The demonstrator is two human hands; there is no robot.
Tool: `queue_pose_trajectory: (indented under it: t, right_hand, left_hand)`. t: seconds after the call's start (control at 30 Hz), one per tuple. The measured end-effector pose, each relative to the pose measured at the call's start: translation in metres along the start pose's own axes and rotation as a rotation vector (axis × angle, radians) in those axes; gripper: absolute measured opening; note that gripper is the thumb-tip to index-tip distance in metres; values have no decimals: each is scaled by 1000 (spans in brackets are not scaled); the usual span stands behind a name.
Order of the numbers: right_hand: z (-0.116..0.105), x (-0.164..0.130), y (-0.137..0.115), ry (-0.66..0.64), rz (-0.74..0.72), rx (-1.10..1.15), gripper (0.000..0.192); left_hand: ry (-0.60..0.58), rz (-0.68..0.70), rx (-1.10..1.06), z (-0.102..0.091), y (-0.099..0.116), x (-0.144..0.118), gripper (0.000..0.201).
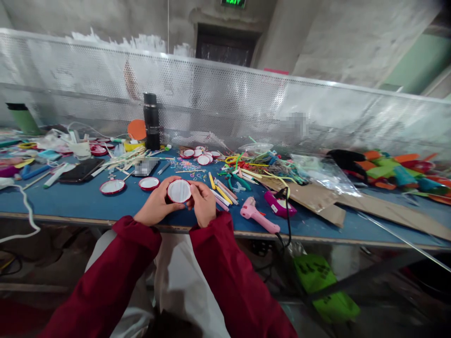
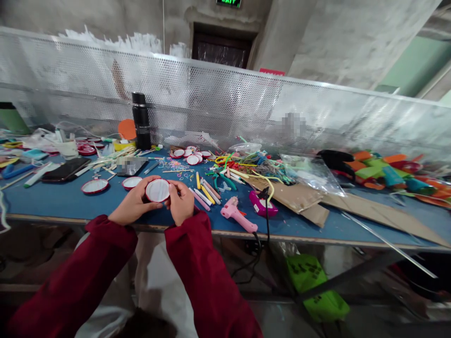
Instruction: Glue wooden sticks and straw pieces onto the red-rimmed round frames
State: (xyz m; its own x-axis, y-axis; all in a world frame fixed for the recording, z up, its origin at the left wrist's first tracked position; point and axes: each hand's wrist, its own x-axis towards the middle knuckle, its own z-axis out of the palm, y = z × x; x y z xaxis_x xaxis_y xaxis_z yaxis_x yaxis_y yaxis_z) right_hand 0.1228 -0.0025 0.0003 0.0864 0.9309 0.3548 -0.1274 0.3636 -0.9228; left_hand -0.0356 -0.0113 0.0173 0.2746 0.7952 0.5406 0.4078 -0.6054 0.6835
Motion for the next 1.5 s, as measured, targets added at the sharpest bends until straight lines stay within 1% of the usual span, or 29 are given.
queue_pose_trajectory:
  t: [0.13, 0.23, 0.3, 0.33, 0.4, 0.47, 0.53, 0.63, 0.73, 0.83, 0.97, 1.07, 1.13, 1.2, 1.37, 1.5]
  right_hand:
    - [-1, 0, 1, 2, -19, -32, 25]
    - [-2, -1, -2, 56, -60, -89, 24]
    - [-2, -3, -5, 84, -93, -123, 23]
    - [-2, -4, -6, 81, -101, -132, 23]
    - [-1, -6, -8, 38, -97, -131, 24]
    - [-1, -7, -9, 5, -89, -131, 25]
    - [-1, -7, -9, 40, -107, -134, 26]
    - [-3, -7, -9, 149, -170, -124, 25]
    - [-6, -10, -10, 200, -220, -136, 23]
    - [-11, -18, -13, 219, -265, -209, 21]
    - [-17, -29, -18, 228, -315, -367, 20]
    - [-19, -37, -24, 212, -357, -449, 19]
    - [-20, -43, -29, 205, -409, -492, 17]
    - [-23, -49, -34, 197, -468, -534, 14]
    - [-44, -67, -47, 198, -571, -665, 11]
    - [-61, -73, -52, 223, -577, -732, 11]
  left_hand:
    - [-5, 19, 0, 0, -2, 0, 77]
    - [5, 41, 4, 2, -4, 0, 86]
    - [-8, 12, -45, 3, -4, 0, 89]
    - [-20, -30, -93, 4, -4, 0, 85]
    - [-25, -139, -209, 4, -2, -1, 70]
    - [15, -229, -290, 2, 2, -3, 57]
    - [68, -274, -282, -2, 5, -8, 50]
    - [60, -326, -123, -9, 8, -19, 44]
    - [18, -308, -7, -18, 7, -32, 45]
    - [-18, -260, 85, -27, 1, -42, 48]
    - [40, -223, 404, -35, -5, -49, 44]
    - [60, -284, 638, -35, -4, -49, 45]
    - [66, -334, 758, -32, -1, -46, 44]
    - [73, -346, 850, -30, 1, -43, 44]
    - [169, -265, 982, -32, 3, -41, 46]
    - [192, -270, 965, -41, 2, -46, 42]
